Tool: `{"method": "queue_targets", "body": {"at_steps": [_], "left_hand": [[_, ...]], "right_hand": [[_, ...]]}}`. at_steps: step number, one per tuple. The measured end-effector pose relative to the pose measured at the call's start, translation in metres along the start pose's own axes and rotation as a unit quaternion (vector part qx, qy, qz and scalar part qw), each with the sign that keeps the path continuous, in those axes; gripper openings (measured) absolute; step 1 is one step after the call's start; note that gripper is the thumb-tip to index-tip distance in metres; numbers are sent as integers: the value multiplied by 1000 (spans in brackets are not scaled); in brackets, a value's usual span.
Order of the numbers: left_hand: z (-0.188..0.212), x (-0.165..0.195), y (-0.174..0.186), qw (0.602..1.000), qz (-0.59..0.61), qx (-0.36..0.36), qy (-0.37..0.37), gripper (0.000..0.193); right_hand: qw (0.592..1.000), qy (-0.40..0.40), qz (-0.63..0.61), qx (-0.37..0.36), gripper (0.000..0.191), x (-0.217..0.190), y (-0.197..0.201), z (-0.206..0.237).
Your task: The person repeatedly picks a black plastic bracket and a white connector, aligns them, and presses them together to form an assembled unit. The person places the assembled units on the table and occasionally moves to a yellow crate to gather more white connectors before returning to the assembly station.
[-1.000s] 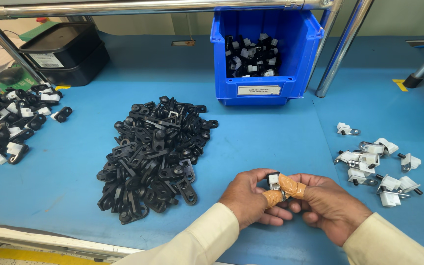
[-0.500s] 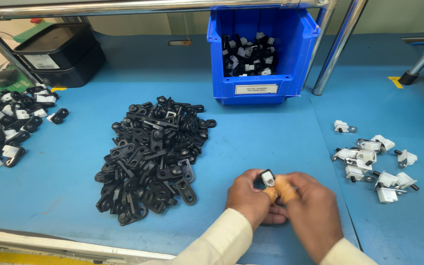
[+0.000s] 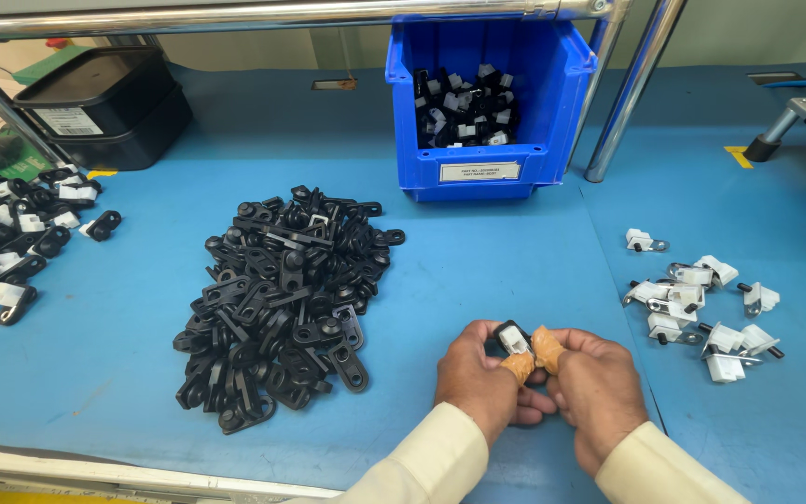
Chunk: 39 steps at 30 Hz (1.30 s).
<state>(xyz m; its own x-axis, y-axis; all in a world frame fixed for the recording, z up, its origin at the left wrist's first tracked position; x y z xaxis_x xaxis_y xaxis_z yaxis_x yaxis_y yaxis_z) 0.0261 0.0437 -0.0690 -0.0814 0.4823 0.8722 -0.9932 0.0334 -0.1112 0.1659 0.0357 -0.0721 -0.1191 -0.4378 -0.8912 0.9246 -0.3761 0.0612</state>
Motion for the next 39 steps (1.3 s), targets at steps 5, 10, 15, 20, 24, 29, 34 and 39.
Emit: {"method": "queue_targets", "body": {"at_steps": [5, 10, 15, 20, 24, 29, 34, 39], "left_hand": [[1, -1, 0, 998, 46, -11, 34, 30], [4, 1, -1, 999, 20, 35, 24, 32], [8, 2, -6, 997, 42, 63, 32, 26], [7, 1, -3, 995, 58, 61, 46, 31], [8, 0, -5, 993, 31, 104, 42, 32], [8, 1, -5, 992, 50, 109, 23, 22], [4, -1, -7, 994, 29, -12, 104, 33], [-1, 11, 8, 990, -102, -63, 78, 57]], "right_hand": [[999, -14, -17, -46, 24, 1, 8, -3], [997, 45, 16, -55, 28, 0, 4, 1], [1000, -13, -19, 12, 26, 2, 6, -1], [998, -11, 16, -57, 19, -1, 6, -3], [1000, 22, 17, 7, 25, 3, 3, -7], [999, 9, 21, -39, 23, 1, 2, -12], [995, 29, 39, -85, 20, -10, 6, -15], [967, 103, 211, -99, 17, -36, 4, -16]]}}
Point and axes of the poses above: each hand's wrist, its own z-axis away from the middle knuckle, its own y-axis out of the back of the hand, x = y × z, the point moved 7 cm from there along -z, towards the middle knuckle, and after that the axes turned 3 degrees about x, right-handed, at the moved point
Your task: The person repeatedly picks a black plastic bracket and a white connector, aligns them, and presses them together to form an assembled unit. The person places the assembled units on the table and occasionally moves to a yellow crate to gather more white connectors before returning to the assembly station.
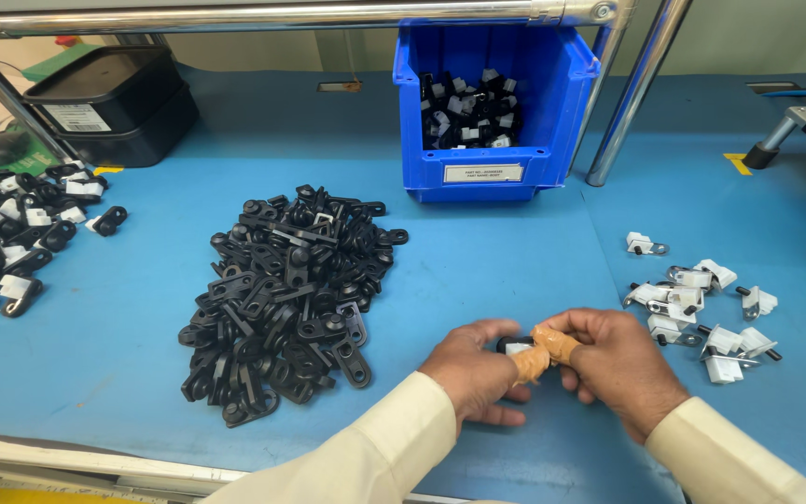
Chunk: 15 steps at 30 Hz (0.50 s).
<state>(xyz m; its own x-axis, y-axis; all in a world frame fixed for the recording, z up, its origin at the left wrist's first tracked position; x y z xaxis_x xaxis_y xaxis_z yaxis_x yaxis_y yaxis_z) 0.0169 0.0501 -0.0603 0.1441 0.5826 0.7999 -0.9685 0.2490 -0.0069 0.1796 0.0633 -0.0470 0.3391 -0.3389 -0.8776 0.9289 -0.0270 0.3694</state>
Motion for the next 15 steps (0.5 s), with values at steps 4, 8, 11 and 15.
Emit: {"method": "queue_targets", "body": {"at_steps": [4, 8, 11, 15], "left_hand": [[-3, 5, 0, 998, -10, 25, -50, 47], [-8, -1, -5, 997, 78, 0, -30, 35], [-9, -7, -13, 972, 228, -61, 0, 27], [-7, -13, -18, 933, 352, -68, 32, 25]], "right_hand": [[988, 51, 148, 12, 14, -20, 6, -2], [994, 52, 91, 16, 15, -23, 7, -4], [998, 40, 0, 52, 21, -17, 9, -5], [981, -16, -168, 92, 26, 3, 10, 4]]}}
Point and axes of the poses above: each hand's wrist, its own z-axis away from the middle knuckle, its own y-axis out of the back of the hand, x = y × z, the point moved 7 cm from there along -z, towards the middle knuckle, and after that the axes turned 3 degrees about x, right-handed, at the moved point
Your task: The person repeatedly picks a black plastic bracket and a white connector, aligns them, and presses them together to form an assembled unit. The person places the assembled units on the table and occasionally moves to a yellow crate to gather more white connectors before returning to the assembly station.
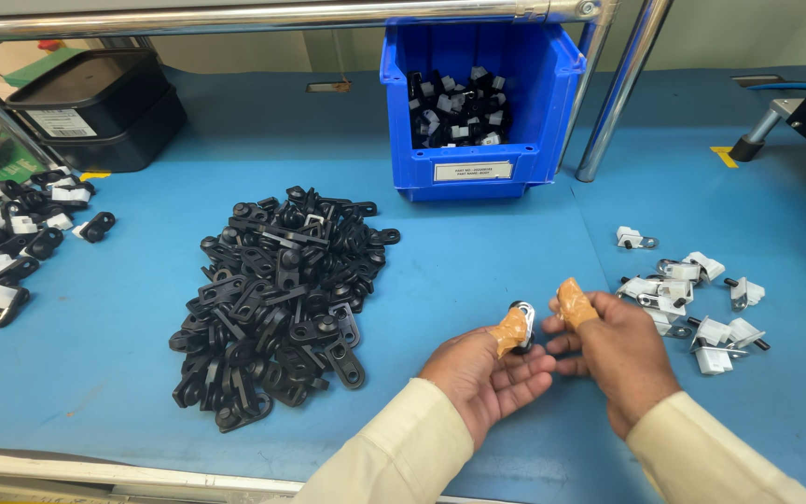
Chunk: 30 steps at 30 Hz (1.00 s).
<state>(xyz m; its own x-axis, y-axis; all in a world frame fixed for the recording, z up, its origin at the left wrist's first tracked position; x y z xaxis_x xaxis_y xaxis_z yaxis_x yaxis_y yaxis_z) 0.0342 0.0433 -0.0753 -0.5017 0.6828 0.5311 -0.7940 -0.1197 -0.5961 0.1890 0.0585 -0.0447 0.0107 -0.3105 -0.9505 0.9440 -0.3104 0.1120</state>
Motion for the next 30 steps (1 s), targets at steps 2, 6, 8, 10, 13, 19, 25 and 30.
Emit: {"method": "queue_targets", "body": {"at_steps": [2, 6, 8, 10, 13, 19, 25, 30], "left_hand": [[1, 0, -2, 1000, -3, -6, -6, 25], [2, 0, -11, 999, -5, -31, -17, 23], [2, 0, -12, 1000, -11, -19, -12, 24], [1, 0, -12, 1000, -25, 4, -16, 23], [1, 1, -12, 997, -50, 54, -32, 21], [1, 3, -11, 997, -49, 37, -35, 24], [2, 4, -9, 997, -67, 36, -35, 23], [6, 5, -8, 990, -90, 87, -63, 29]], "right_hand": [[999, -39, -18, -4, 28, 11, 1, 6], [995, -94, -38, -10, 20, 27, 0, 10], [993, -106, -47, -12, 17, 32, 0, 7], [993, -104, -45, -22, 16, 33, -3, 1], [997, -61, -38, 18, 27, 32, -4, -3], [995, -86, -46, -24, 29, 28, -2, 5], [995, -93, -15, -33, 21, 29, -6, -4], [997, -74, -26, -3, 30, 28, -12, -7]]}}
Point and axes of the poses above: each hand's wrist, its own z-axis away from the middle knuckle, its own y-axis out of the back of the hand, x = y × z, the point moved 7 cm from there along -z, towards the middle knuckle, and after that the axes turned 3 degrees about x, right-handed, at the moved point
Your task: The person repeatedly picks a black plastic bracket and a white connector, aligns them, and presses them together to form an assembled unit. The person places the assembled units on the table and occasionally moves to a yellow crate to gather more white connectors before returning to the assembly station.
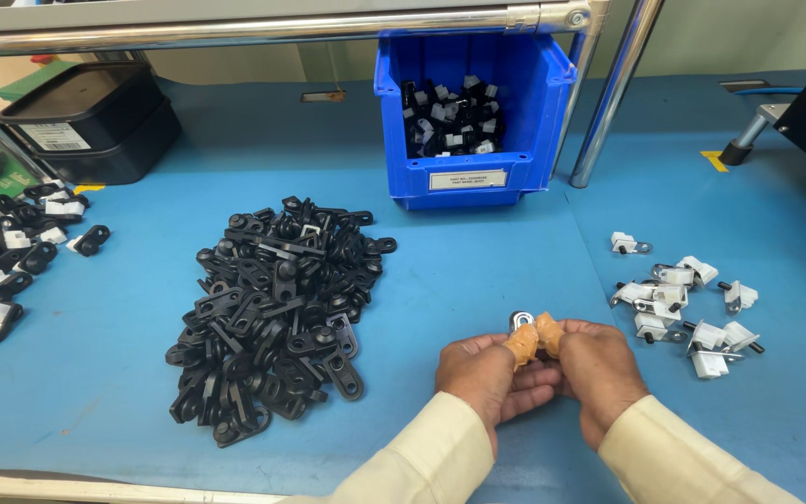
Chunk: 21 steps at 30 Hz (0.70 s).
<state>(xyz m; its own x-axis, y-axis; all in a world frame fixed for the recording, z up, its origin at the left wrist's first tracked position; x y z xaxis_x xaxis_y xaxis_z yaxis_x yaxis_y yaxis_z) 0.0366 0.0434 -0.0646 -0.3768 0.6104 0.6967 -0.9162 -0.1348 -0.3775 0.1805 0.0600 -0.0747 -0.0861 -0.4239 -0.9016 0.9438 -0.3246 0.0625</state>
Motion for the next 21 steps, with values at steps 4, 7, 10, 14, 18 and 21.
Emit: {"method": "queue_targets", "body": {"at_steps": [4, 7, 10, 14, 18, 21], "left_hand": [[2, 1, 0, 1000, 5, -15, 1, 21], [3, 3, -1, 999, 4, -33, 3, 19], [5, 4, 2, 999, -31, -10, -8, 21], [11, 6, 2, 997, -68, 5, -46, 19], [8, 8, 5, 993, -95, 27, -59, 24], [4, 6, 6, 994, -99, 18, -53, 24]], "right_hand": [[998, -54, -10, 12, 27, -4, 10, 8], [998, -23, 36, -44, 30, -8, 6, 13], [999, 16, 26, -37, 18, -8, 2, 8], [999, 8, -3, 32, 21, -1, -2, 1], [1000, -21, 4, 19, 26, -7, 1, 4], [998, -48, 19, -29, 36, -13, 7, 10]]}}
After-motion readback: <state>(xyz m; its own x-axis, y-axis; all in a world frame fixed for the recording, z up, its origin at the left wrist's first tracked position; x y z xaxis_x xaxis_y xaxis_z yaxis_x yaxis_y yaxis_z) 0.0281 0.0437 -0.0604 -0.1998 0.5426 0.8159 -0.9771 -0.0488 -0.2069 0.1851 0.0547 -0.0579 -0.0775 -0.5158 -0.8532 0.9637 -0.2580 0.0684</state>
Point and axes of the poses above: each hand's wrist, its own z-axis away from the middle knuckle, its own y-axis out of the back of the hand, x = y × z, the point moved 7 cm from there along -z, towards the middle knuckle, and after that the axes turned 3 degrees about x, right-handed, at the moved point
